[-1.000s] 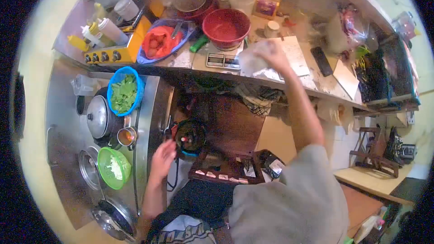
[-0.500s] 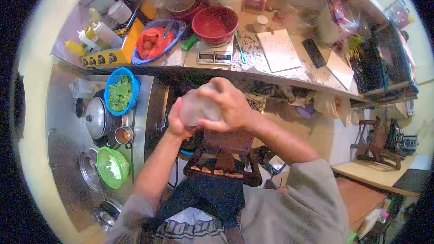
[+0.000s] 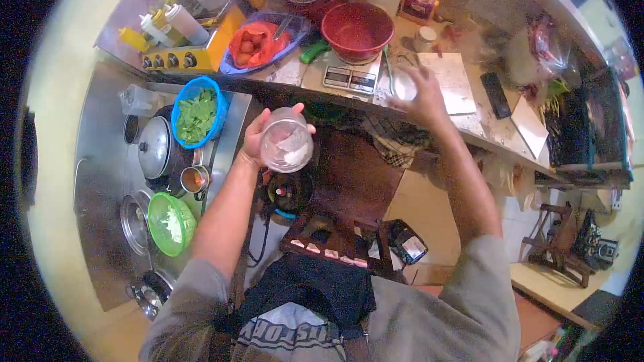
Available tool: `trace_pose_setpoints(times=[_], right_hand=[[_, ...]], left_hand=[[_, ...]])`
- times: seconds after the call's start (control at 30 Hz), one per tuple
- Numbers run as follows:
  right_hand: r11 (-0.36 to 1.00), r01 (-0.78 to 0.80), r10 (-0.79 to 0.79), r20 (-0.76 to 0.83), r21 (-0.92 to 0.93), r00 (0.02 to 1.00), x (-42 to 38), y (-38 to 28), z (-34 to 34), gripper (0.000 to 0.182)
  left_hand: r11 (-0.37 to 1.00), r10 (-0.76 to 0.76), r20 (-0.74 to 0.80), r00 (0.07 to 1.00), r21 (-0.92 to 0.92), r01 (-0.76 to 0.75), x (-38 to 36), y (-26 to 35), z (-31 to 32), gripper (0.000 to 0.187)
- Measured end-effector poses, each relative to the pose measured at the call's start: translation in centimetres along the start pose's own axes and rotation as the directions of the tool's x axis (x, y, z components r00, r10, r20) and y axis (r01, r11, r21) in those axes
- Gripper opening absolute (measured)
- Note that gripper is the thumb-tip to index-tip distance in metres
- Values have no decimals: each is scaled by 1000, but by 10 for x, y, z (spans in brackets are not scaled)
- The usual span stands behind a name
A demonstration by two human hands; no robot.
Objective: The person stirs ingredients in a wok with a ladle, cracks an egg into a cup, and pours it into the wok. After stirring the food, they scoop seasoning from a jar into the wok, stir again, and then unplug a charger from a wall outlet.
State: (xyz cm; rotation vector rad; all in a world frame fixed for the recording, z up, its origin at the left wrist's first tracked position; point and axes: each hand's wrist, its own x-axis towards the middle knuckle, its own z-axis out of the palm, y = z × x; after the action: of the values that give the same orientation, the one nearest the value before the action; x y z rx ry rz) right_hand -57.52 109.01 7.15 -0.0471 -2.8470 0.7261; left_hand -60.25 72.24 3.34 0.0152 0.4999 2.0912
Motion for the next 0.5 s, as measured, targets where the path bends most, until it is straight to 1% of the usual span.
trace_pose_setpoints(times=[0.03,0.07,0.13,0.17,0.23,0.27,0.3,0.33,0.37,0.4,0.43,0.47,0.5], right_hand=[[995,-76,76,-9,-63,997,13,25,16,81],[977,-104,100,-30,-188,995,18,35,26,79],[894,-157,132,-87,-420,987,34,48,47,74],[931,-136,106,-106,-338,989,43,58,64,68],[982,-80,56,-145,-172,988,65,75,94,56],[979,-108,91,-106,-172,990,76,80,105,54],[974,-140,131,-62,-175,989,81,80,112,52],[970,-166,166,-16,-180,986,84,79,120,50],[929,-310,310,-32,-201,950,88,76,128,40],[928,-327,324,-47,-180,945,93,78,133,36],[925,-345,340,-56,-161,939,93,85,136,33],[922,-359,353,-65,-145,933,95,89,140,30],[910,-313,327,7,-271,945,89,66,121,26]], left_hand=[[996,80,-1,997,-43,-80,-2,-2,10,67],[983,170,-23,985,-64,-171,-4,-7,14,66],[931,348,-68,935,-90,-353,-4,-13,19,65],[912,408,-219,886,52,-407,0,-19,9,63],[887,459,-222,861,51,-459,-1,-23,12,62],[875,481,-215,850,53,-481,1,-22,13,62],[868,485,-262,835,28,-496,3,-21,14,62],[853,510,-243,825,25,-521,2,-21,15,61],[835,541,-218,812,25,-550,1,-18,17,60],[815,572,-191,798,24,-579,0,-13,21,59],[796,601,-211,771,68,-601,-1,-12,25,58],[786,612,-216,761,63,-614,-7,-11,27,58],[775,625,-215,750,60,-629,-13,-11,29,58]])
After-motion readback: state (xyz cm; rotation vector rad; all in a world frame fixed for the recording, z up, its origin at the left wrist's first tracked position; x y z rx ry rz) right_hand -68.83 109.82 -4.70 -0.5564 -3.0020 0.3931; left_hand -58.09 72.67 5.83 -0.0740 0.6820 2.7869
